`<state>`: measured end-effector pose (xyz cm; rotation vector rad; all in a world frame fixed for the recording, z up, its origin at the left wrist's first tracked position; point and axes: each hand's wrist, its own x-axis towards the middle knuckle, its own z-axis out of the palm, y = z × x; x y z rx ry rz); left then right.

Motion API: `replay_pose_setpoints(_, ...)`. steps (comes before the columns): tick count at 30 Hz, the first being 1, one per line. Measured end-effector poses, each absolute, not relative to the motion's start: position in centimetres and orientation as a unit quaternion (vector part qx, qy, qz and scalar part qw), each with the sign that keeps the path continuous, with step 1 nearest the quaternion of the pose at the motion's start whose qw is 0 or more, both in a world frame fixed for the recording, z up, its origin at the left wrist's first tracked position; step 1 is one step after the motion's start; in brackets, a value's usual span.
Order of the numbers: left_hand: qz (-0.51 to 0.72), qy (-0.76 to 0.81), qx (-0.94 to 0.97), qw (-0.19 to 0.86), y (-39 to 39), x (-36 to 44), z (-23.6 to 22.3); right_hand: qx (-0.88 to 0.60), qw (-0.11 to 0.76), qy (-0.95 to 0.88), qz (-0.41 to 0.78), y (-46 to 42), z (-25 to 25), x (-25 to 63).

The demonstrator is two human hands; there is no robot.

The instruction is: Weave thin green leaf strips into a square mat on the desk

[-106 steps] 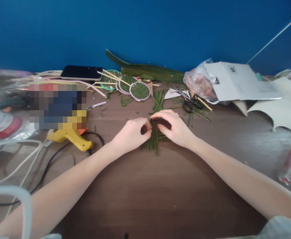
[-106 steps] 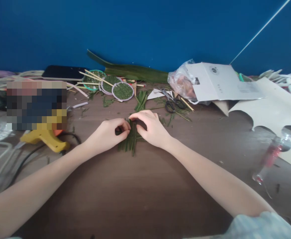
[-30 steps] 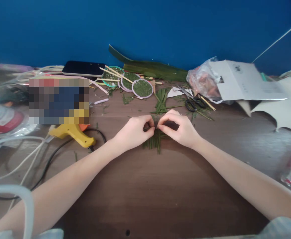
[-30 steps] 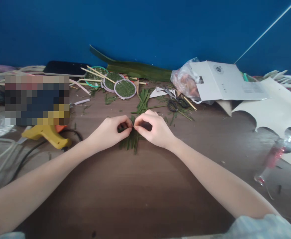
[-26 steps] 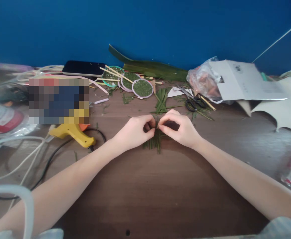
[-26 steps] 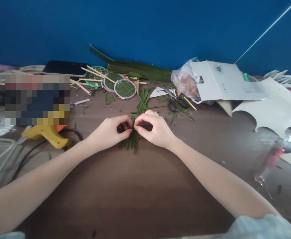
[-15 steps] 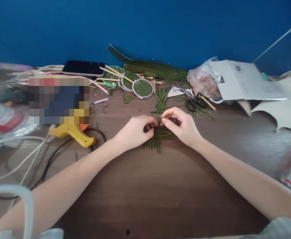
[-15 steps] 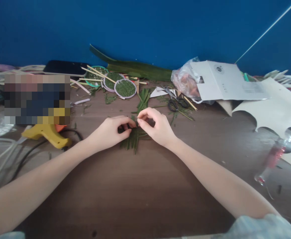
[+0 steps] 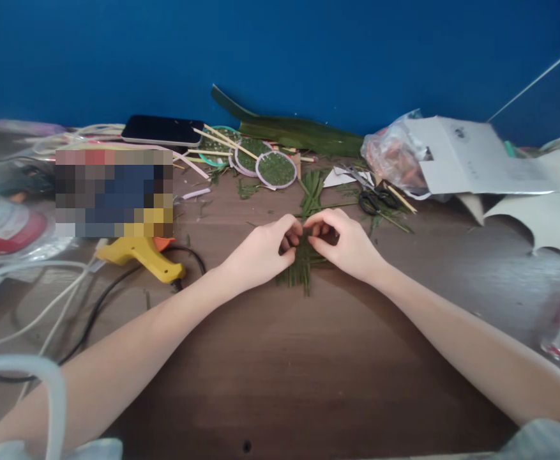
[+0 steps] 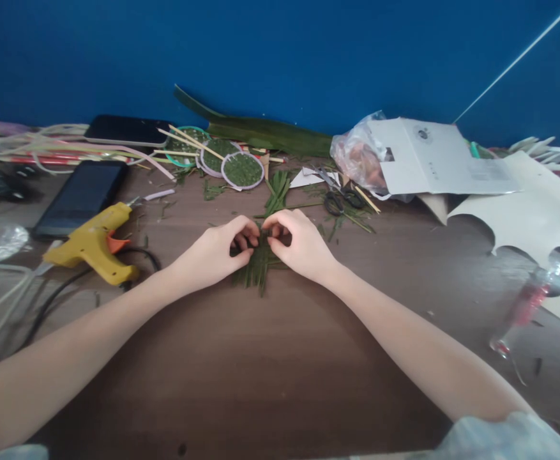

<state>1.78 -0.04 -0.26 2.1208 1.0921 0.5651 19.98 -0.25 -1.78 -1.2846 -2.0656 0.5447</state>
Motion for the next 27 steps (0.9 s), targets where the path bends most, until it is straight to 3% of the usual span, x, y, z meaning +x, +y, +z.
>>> replay_pose_setpoints(16,0.207,0.421,0.833,0.294,-0.29,1.9,-0.45,-0.492,0.316,-0.782,0.217,-0.3,-1.74,19.96)
replay_pose_setpoints(27,0.202,0.419,0.839,0.283,-0.31,1.96,-0.41,-0.524,0.295,-0.786,0.142,-0.68,-1.58,20.63)
